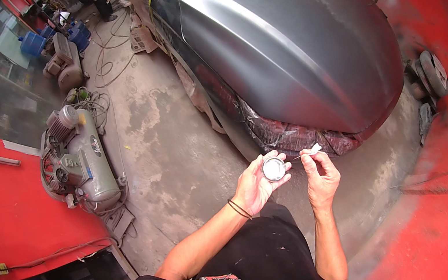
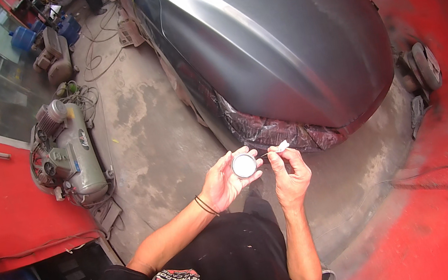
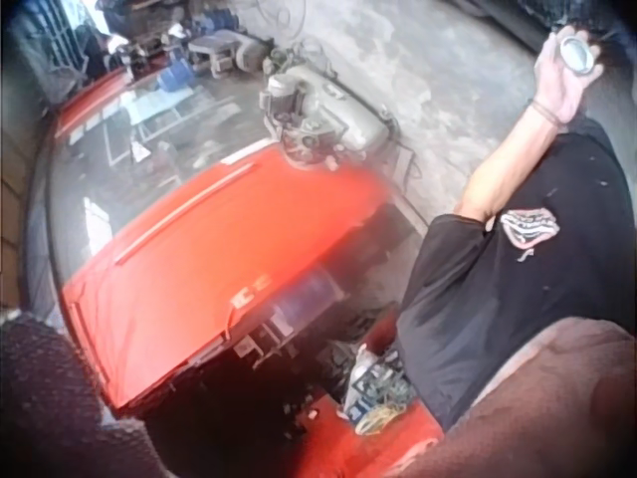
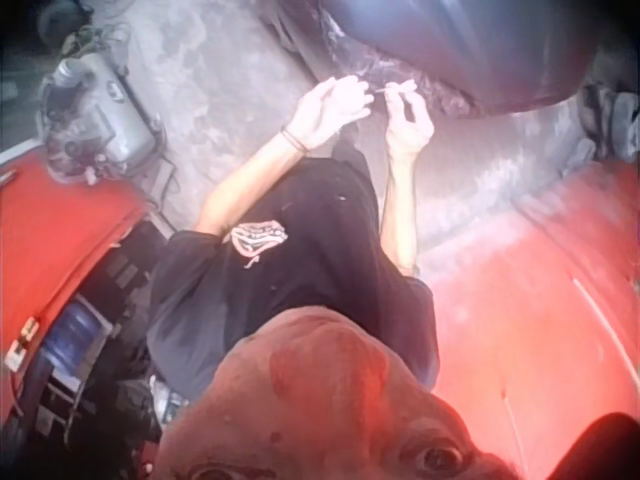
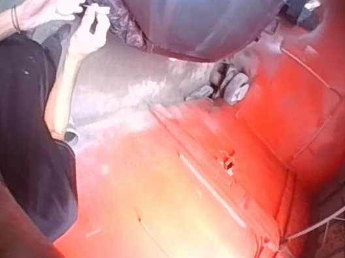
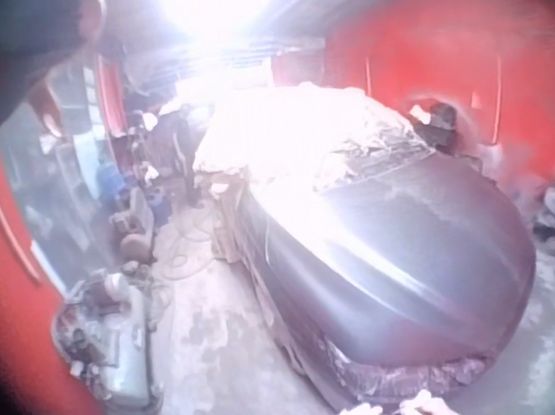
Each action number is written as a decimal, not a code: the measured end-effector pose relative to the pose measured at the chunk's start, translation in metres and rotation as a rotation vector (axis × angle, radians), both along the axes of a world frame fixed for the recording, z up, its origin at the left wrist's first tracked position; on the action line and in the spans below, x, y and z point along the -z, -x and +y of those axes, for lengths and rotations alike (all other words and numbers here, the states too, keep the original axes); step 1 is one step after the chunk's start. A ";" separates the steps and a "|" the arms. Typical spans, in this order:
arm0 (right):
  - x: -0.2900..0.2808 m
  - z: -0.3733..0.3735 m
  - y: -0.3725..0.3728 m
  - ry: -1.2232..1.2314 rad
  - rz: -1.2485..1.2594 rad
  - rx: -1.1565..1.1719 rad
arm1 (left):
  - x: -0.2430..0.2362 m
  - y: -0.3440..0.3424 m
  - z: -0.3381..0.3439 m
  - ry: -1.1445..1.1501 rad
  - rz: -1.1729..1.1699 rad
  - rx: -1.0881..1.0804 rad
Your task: The person applies touch-up paint to the hood and front bumper of a car using a small brush, frequently dipping it into a small metal container.
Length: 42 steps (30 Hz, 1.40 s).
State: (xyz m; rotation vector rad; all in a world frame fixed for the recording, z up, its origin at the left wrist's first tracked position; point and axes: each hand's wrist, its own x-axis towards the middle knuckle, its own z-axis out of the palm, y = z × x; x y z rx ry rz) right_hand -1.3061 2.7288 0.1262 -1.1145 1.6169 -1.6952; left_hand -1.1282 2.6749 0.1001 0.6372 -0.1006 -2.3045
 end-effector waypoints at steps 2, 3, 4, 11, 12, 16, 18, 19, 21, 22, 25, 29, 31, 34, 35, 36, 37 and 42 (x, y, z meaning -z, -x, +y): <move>0.002 -0.005 0.011 0.011 0.004 0.004 | 0.000 0.008 -0.003 -0.010 0.014 -0.006; 0.003 -0.007 0.018 0.011 -0.003 0.001 | 0.002 0.013 -0.004 -0.010 0.007 -0.010; 0.003 -0.009 0.024 0.011 0.011 0.006 | 0.004 0.019 -0.006 -0.016 0.026 -0.015; 0.000 -0.027 0.068 -0.003 0.030 -0.040 | 0.003 0.057 -0.018 -0.034 0.083 -0.065; -0.001 -0.030 0.074 -0.002 0.026 -0.047 | 0.003 0.062 -0.020 -0.032 0.079 -0.072; -0.005 -0.040 0.097 0.023 0.027 -0.065 | 0.000 0.085 -0.025 -0.037 0.072 -0.102; -0.006 -0.045 0.106 0.035 0.028 -0.062 | -0.001 0.095 -0.027 -0.038 0.059 -0.118; -0.007 -0.047 0.111 0.029 0.022 -0.070 | 0.000 0.099 -0.028 -0.035 0.062 -0.127; -0.006 -0.049 0.118 0.024 0.014 -0.087 | -0.001 0.107 -0.029 -0.033 0.063 -0.145; -0.005 -0.050 0.121 0.022 0.008 -0.113 | -0.002 0.110 -0.028 -0.030 0.057 -0.157; -0.002 -0.055 0.130 0.037 0.036 -0.152 | -0.002 0.119 -0.027 -0.012 0.058 -0.185; -0.009 -0.065 0.133 0.067 0.118 -0.205 | -0.008 0.125 -0.024 -0.023 0.047 -0.227; -0.008 -0.075 0.132 0.075 0.178 -0.239 | 0.000 0.122 -0.025 -0.029 0.091 -0.258; -0.014 -0.094 0.120 0.094 0.246 -0.323 | -0.001 0.113 -0.031 -0.030 0.133 -0.321; -0.020 -0.100 0.115 0.118 0.270 -0.341 | -0.010 0.111 -0.035 -0.026 0.112 -0.338; -0.024 -0.102 0.110 0.142 0.292 -0.363 | -0.017 0.109 -0.034 -0.022 0.089 -0.359; -0.023 -0.108 0.107 0.122 0.305 -0.385 | -0.021 0.108 -0.038 -0.015 0.057 -0.371; -0.016 -0.130 0.084 0.092 0.286 -0.472 | -0.023 0.092 -0.052 -0.021 0.031 -0.447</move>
